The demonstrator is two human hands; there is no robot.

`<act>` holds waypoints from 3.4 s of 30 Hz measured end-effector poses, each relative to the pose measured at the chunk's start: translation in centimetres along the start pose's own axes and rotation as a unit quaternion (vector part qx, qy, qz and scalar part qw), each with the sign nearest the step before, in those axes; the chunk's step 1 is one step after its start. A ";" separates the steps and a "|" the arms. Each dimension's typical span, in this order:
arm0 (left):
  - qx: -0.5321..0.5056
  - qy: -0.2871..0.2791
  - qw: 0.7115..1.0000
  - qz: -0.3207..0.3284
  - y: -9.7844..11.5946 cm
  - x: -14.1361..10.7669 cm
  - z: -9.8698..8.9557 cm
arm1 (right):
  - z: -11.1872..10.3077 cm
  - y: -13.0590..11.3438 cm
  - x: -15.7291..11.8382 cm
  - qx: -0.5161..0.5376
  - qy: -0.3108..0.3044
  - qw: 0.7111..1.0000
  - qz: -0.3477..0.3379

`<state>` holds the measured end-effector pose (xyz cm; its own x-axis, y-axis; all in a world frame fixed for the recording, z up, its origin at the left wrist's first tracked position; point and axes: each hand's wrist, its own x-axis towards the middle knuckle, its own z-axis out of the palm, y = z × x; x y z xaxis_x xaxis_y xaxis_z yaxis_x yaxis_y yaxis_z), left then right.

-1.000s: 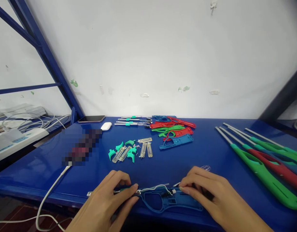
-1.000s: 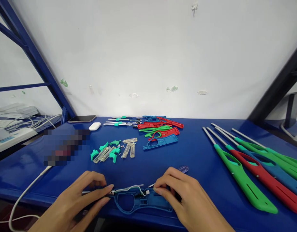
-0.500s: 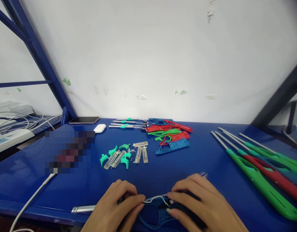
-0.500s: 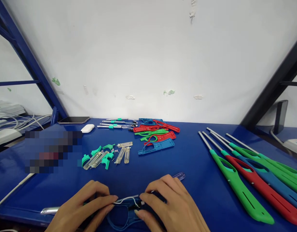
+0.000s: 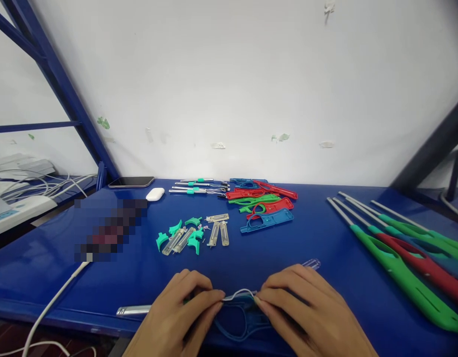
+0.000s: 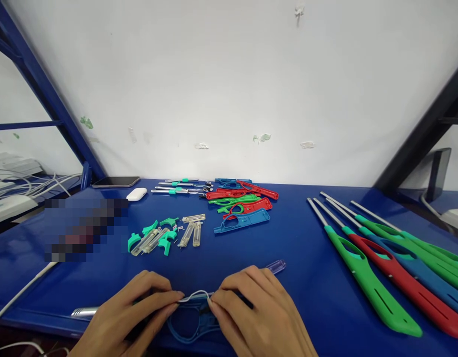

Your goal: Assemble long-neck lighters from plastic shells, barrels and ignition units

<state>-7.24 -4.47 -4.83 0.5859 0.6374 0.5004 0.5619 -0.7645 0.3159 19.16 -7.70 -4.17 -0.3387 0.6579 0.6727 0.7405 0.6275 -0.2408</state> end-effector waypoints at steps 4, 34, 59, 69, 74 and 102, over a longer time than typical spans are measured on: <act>-0.007 0.026 1.000 0.010 0.2 0.4 0.0 | -0.3 -0.1 -0.1 0.029 -0.012 0.999 0.013; 0.091 0.026 0.995 0.041 -0.3 1.2 -1.0 | 0.0 0.0 -1.2 0.048 -0.038 0.998 0.031; 0.043 -0.061 0.997 0.001 0.2 4.3 -5.1 | 0.1 0.0 -1.3 0.087 -0.052 0.993 0.051; -0.035 -0.040 0.999 -0.002 2.4 3.2 -2.6 | 0.0 0.0 -1.3 0.098 -0.063 0.991 0.062; -0.066 -0.034 0.996 0.049 2.4 3.8 -2.4 | 0.1 0.0 -1.5 0.110 -0.069 0.989 0.070; 0.161 -0.079 0.978 0.108 1.1 1.1 -2.6 | 0.1 -0.2 -1.6 0.123 -0.079 0.986 0.080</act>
<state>-7.48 -4.82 -1.86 0.7802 0.4902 0.3885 0.5546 -0.8294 -0.0671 19.51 -8.86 -5.30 -0.3287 0.8012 0.5000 0.6358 0.5792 -0.5102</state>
